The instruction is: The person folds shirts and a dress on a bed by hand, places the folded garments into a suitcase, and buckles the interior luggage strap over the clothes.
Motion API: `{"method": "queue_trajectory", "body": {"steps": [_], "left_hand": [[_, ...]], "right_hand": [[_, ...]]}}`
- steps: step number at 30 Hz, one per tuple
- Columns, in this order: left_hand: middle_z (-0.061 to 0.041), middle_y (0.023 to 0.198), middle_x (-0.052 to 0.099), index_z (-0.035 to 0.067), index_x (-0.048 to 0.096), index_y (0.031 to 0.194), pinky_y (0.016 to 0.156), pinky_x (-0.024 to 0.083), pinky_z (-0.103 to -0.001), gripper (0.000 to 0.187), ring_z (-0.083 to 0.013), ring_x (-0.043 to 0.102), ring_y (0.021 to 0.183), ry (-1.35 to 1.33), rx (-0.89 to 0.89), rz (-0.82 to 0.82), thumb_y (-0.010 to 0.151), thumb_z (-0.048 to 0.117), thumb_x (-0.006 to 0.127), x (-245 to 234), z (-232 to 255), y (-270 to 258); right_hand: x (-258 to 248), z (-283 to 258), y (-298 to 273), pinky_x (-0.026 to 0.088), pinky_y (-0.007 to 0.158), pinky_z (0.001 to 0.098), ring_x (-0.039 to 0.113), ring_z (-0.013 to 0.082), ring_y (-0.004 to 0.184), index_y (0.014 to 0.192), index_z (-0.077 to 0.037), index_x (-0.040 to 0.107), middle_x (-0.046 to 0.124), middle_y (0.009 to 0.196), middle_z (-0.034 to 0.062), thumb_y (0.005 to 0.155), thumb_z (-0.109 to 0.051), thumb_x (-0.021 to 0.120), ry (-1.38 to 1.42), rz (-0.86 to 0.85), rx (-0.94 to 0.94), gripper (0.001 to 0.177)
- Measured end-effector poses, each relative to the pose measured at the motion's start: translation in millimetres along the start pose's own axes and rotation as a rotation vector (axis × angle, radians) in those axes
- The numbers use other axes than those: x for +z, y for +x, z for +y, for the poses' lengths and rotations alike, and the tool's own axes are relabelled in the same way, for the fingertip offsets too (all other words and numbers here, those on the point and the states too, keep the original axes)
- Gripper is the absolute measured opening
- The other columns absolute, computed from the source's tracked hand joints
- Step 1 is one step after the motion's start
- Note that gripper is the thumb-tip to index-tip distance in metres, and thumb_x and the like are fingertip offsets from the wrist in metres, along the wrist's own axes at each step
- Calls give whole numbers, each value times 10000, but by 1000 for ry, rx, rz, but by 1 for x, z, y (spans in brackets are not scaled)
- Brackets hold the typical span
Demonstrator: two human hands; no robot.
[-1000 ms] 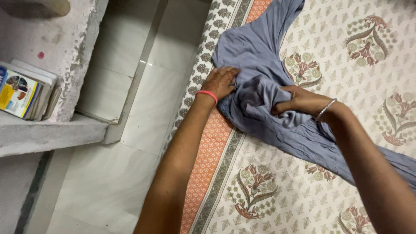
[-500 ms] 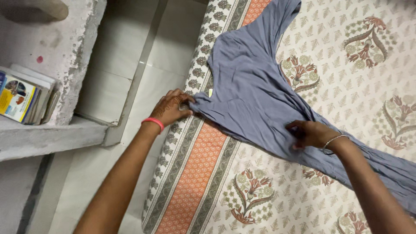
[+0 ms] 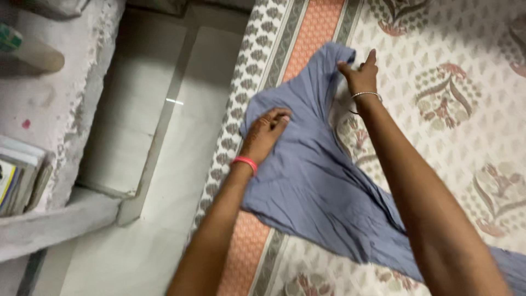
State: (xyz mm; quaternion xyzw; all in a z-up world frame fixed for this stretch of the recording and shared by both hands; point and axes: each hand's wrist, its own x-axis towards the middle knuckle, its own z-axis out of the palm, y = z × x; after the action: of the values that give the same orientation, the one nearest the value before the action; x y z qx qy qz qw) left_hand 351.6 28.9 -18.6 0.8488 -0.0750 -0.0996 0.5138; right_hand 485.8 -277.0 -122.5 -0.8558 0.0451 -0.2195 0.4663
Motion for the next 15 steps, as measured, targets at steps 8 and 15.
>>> {"method": "queue_trajectory", "body": {"steps": [8,15], "left_hand": [[-69,1120,759,45,671,1305,854,554,-283,556,-132,712,992,-501,-219,-8,1030,476,454,27,-74,24],[-217,1042,614,-35,594,1095,865,442,-400,705,-333,554,975,-322,-402,99,1031,660,492,19,-135,40]], "right_hand": [[-9,-117,-45,538,737,392,634,331,874,1028,-59,657,635,983,164,844,-331,947,-325,48,-345,438],[-91,-278,-202,517,686,444,631,297,803,1151,-131,657,591,930,85,751,-109,794,-220,-543,-484,423]]}}
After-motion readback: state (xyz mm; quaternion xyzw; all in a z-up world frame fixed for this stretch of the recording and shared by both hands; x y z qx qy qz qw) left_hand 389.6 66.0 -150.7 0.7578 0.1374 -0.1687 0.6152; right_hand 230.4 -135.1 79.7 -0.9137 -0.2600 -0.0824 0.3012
